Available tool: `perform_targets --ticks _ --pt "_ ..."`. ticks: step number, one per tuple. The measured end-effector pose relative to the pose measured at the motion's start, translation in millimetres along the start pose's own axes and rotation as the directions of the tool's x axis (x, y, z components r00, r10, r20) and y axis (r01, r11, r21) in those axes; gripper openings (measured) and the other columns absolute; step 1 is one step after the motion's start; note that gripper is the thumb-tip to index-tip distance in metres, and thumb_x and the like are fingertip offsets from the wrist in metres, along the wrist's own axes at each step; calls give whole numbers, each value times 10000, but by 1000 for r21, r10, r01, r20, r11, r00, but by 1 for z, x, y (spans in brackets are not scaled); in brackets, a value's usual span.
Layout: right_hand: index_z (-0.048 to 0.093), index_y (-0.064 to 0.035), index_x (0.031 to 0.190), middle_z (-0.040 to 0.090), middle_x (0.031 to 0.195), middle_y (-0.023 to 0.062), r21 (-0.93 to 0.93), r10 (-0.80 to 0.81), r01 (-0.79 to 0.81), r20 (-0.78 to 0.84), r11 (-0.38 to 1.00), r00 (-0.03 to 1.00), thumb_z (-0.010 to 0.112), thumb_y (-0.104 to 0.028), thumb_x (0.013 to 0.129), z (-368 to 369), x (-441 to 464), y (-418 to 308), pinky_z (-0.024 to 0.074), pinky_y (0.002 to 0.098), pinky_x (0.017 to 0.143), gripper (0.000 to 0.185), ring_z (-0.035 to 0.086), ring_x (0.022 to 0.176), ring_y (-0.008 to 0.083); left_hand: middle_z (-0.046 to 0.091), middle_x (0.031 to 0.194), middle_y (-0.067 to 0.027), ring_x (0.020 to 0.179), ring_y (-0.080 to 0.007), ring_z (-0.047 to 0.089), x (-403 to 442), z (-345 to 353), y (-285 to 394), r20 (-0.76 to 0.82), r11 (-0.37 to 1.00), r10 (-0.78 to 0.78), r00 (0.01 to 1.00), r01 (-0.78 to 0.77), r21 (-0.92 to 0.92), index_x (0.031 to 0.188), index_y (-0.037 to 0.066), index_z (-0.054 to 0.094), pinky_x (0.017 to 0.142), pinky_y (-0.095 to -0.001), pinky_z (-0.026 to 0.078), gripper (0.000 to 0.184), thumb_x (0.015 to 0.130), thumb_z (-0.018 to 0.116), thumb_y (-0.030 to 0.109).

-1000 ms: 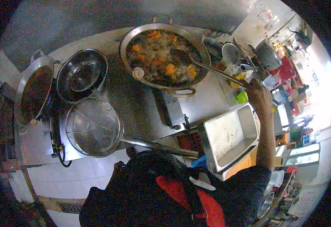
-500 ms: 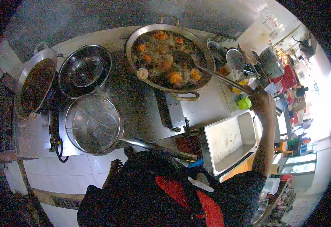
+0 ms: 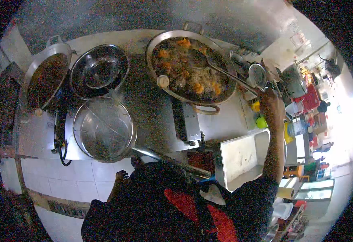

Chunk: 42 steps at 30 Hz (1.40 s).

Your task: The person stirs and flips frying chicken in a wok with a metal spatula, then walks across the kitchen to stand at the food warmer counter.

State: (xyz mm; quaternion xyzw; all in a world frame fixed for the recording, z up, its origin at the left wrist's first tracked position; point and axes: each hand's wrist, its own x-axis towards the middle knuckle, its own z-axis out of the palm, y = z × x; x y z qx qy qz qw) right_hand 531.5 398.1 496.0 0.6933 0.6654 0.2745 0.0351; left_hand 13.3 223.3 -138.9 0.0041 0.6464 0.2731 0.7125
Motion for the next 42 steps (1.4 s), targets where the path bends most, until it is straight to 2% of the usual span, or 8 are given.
perform_targets --ticks 3,5,11,16,20,29,30,42 --pt "558 -152 918 534 756 115 -10 36 -35 78 999 996 487 -210 775 -17 -23 -2 432 382 506 170 547 635 301 575 699 -109 512 -219 532 -1 -9 -14 126 964 211 969 -228 138 815 47 522 468 -353 433 261 751 519 300" --pt "561 -201 955 511 742 105 -7 -9 10 82 1000 997 536 -156 737 -18 -41 7 428 370 515 224 535 654 293 573 691 -110 506 -224 534 3 -5 -15 83 991 56 995 -46 -123 803 35 520 426 -326 427 267 761 505 298" --pt "556 -141 890 527 754 99 70 186 -195 119 978 975 571 -116 704 -56 -71 -2 428 385 515 189 540 640 302 583 743 -118 546 -200 565 -5 3 -3 403 714 497 768 -626 313 865 23 523 398 -279 425 281 780 500 290" --pt "500 -60 782 543 690 133 112 208 -217 86 970 974 571 -124 706 -47 -75 -6 416 410 506 121 543 640 326 587 812 -106 637 -204 575 1 16 33 147 986 16 989 -40 160 905 50 523 495 -327 436 350 783 475 375" --pt "574 -206 969 463 697 91 54 162 -166 72 985 984 555 -92 715 -30 -91 14 387 380 498 279 500 594 276 584 814 -100 632 -210 567 -10 17 42 203 971 169 965 -198 133 919 54 521 515 -319 426 367 767 489 386" --pt "549 -196 1023 508 795 127 60 272 -274 46 960 961 503 -105 737 2 -49 34 423 390 555 303 532 682 320 583 754 -110 612 -236 559 -18 12 20 305 951 247 920 -291 106 881 43 527 507 -352 437 281 750 522 291" --pt "552 -183 1016 523 801 129 33 287 -289 58 957 956 494 -123 739 12 -35 30 432 392 558 290 540 685 321 585 767 -115 611 -233 559 15 7 5 133 984 13 991 -37 176 887 35 525 519 -360 441 286 752 518 287" --pt "575 -104 908 568 820 169 36 112 -109 -105 993 988 437 -159 766 133 84 -26 478 391 561 205 581 667 311 583 778 -85 614 -230 559 -28 3 30 101 995 43 994 -52 85 883 83 521 492 -331 418 270 754 503 319"
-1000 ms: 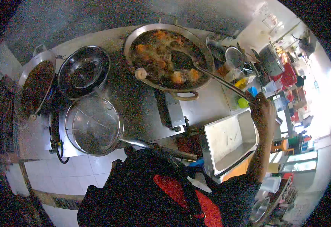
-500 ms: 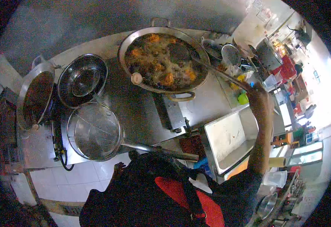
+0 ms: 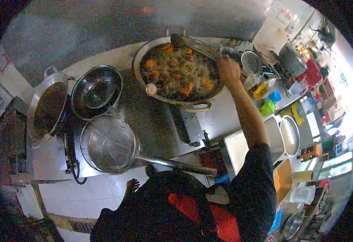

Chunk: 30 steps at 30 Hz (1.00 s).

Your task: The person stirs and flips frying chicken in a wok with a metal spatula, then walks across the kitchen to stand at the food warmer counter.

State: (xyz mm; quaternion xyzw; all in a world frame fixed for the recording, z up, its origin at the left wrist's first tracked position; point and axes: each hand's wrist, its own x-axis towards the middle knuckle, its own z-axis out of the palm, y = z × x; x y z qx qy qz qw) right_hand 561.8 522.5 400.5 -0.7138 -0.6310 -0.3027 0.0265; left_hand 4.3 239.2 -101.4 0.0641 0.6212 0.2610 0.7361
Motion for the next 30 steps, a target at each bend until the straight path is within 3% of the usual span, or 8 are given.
perform_targets --ticks 2,5,8,15,18,19,21,30 --pt "572 -108 913 560 848 167 43 34 -43 197 998 980 429 -138 769 5 16 -14 481 381 555 205 580 663 311 580 771 -83 612 -235 558 -1 0 -5 -20 999 -3 1000 4 39 874 83 517 489 -338 416 277 768 492 338" --pt "569 -76 870 564 835 168 206 35 -19 -75 978 997 435 -131 760 32 21 -21 480 382 553 182 580 663 306 581 783 -88 635 -234 561 -19 3 -14 23 991 129 991 -130 40 887 83 513 508 -324 423 266 785 474 326" --pt "560 -50 875 561 841 174 141 -87 69 124 988 988 448 -143 757 5 24 -21 478 381 549 187 582 671 300 581 821 -106 663 -247 564 -2 -1 -24 0 999 44 999 -44 14 907 77 508 536 -341 438 265 778 486 307" --pt "576 -123 945 567 811 148 6 -92 92 3 996 996 438 -134 767 -25 26 -9 466 392 569 225 570 730 301 567 868 -138 702 -277 558 2 5 -9 74 994 91 993 -95 52 955 75 504 573 -375 441 261 764 511 251" --pt "551 -166 1010 550 878 133 242 56 -62 30 968 998 491 -127 730 -64 9 -5 462 401 597 289 567 742 294 561 888 -151 719 -290 556 12 1 -6 132 988 136 982 -143 52 976 74 503 588 -390 442 268 757 521 227" --pt "548 -172 1020 546 893 129 243 74 -80 33 967 997 510 -123 715 -76 5 -4 461 403 606 311 566 746 293 567 850 -129 689 -264 551 9 10 0 -4 997 28 1000 -28 78 926 86 509 572 -370 425 245 750 522 256" --pt "554 -160 1002 545 900 126 17 33 -33 5 999 999 550 -110 675 -78 0 10 460 405 626 331 564 756 296 575 815 -101 666 -243 552 -3 15 1 3 996 93 996 -93 -6 920 88 508 561 -354 425 263 764 490 300" --pt "578 -112 906 567 870 146 11 -17 17 -2 1000 1000 457 -161 762 -42 -7 -6 477 404 551 194 584 698 301 576 827 -114 671 -246 556 3 2 -16 29 1000 8 1000 -8 -8 913 69 515 568 -357 438 291 788 447 323"
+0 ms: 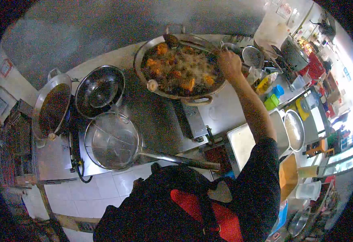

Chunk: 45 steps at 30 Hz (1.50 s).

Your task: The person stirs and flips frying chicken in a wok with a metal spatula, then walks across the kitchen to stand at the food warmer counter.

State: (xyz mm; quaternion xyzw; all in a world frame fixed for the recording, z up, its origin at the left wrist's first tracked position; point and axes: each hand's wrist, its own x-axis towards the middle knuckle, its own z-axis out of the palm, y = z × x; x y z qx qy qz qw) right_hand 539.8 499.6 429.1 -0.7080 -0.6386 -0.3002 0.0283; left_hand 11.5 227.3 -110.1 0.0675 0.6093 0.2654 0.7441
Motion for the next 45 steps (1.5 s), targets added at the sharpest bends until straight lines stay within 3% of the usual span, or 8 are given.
perform_targets --ticks 6,7,10,11,21,28,31,45 --pt "517 -50 935 574 772 148 27 5 -5 -6 1000 1000 465 -109 714 -13 -10 -4 480 376 496 235 582 591 291 578 796 -83 652 -203 552 19 -21 -13 169 873 323 931 -362 326 873 69 522 552 -339 427 312 755 500 357" --pt "525 -78 955 570 804 146 56 -23 26 -62 998 998 456 -136 733 -52 -17 -21 479 374 508 240 581 606 293 577 773 -70 621 -189 551 -9 -4 8 41 991 89 995 -92 95 876 73 523 523 -320 427 310 745 511 354" --pt "527 -127 993 552 859 143 115 29 -32 26 993 999 443 -147 748 -40 -14 -16 478 375 510 260 579 616 291 578 771 -77 606 -199 554 -12 -7 6 96 985 135 986 -145 98 879 72 524 506 -313 433 284 750 505 324" --pt "531 -139 994 553 860 145 131 2 -1 -5 991 1000 439 -149 750 -40 -15 -16 478 375 508 260 580 625 291 580 782 -90 617 -214 563 -16 -4 2 101 855 348 932 -360 374 899 69 520 491 -324 441 275 750 502 300" --pt "574 -184 984 523 969 134 -29 -26 25 -45 999 999 429 -84 758 -1 14 -24 482 360 561 286 584 726 270 590 774 -111 579 -242 571 8 -2 9 -9 997 70 997 -70 -8 945 56 508 454 -344 439 271 770 507 262" --pt "594 -96 856 539 973 116 -61 -176 167 -216 984 960 523 -212 689 -10 27 -58 482 343 610 215 566 794 233 583 782 -123 618 -246 568 -3 -1 24 48 998 43 998 -41 -37 933 47 514 525 -356 428 285 763 514 276" --pt "583 -99 896 502 1046 115 -88 -184 183 3 979 983 527 -242 695 0 35 -59 474 327 589 253 555 816 240 583 777 -102 604 -233 561 6 -6 10 -35 1000 10 999 -10 -2 915 70 518 518 -345 424 259 771 486 283" --pt "559 -129 987 483 1061 148 -122 -159 158 0 980 987 469 -145 743 -9 26 -35 490 360 584 261 568 796 273 590 795 -70 620 -215 555 7 -11 6 22 988 112 993 -113 107 917 106 518 499 -320 422 237 782 461 292"
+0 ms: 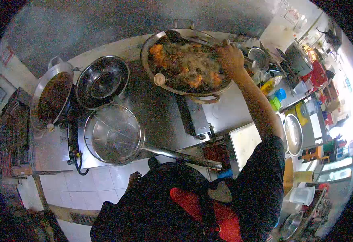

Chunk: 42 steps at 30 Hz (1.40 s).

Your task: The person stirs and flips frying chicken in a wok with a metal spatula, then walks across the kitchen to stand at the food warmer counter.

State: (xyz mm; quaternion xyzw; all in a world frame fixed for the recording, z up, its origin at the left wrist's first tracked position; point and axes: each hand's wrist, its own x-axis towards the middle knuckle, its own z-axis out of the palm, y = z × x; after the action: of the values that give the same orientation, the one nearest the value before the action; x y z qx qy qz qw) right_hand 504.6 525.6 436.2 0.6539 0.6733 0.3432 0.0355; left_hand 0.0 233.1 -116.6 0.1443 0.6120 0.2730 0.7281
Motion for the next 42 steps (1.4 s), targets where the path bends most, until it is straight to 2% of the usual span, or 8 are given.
perform_targets --ticks 13,23,28,31,32,39,40,42 --pt "568 -155 997 447 1103 110 147 -87 114 -181 982 980 496 -67 676 -52 -20 -41 495 334 593 340 567 807 260 580 798 -91 634 -225 555 5 3 -1 7 993 -51 999 52 -106 877 56 526 531 -350 407 323 760 518 357" --pt "589 -79 875 445 1134 132 -60 -150 138 -312 989 938 513 -133 677 61 -17 -25 489 337 628 219 531 907 252 582 781 -94 615 -240 547 -18 12 3 -21 993 41 999 -43 -112 880 77 527 524 -346 418 267 766 474 313" --pt "605 -106 817 445 1147 149 -1 -16 16 68 1000 998 516 -225 700 -11 -5 -25 482 354 636 190 546 877 270 582 781 -91 618 -228 549 -15 7 0 -67 994 -33 997 25 -109 876 82 525 518 -338 415 257 776 462 310" --pt "605 -94 835 477 1085 148 33 -9 13 -112 999 994 508 -198 706 -7 -9 -6 494 343 591 192 571 796 269 581 777 -92 612 -220 551 -26 10 2 -131 998 -55 990 50 -38 864 83 523 512 -340 416 247 777 468 307" --pt "506 -151 1066 492 1008 132 -8 37 -36 123 999 992 468 -121 723 -15 -15 -1 479 369 610 346 568 738 288 581 765 -86 596 -210 549 -17 -2 -9 -35 999 30 999 -31 -9 855 86 522 505 -335 412 244 777 472 312" --pt "539 -163 1013 497 1016 136 96 -7 7 0 995 1000 471 -129 730 -41 -46 16 488 361 584 292 572 762 268 583 757 -77 576 -204 544 -14 -4 -10 -42 983 -21 999 13 -184 856 93 532 497 -322 401 214 771 475 281" --pt "540 -174 1018 497 999 137 105 -15 17 -25 994 1000 465 -119 729 -29 -51 19 481 373 590 303 570 747 281 585 771 -81 578 -207 549 11 -18 -30 73 971 182 981 -191 144 878 94 535 493 -317 397 226 777 463 284" --pt "547 -181 1012 493 996 142 102 -31 36 -47 994 998 459 -111 728 -11 -54 21 473 391 604 305 568 734 298 585 780 -84 590 -209 555 8 -11 -19 52 990 110 993 -115 85 885 89 534 499 -318 407 233 776 463 283"
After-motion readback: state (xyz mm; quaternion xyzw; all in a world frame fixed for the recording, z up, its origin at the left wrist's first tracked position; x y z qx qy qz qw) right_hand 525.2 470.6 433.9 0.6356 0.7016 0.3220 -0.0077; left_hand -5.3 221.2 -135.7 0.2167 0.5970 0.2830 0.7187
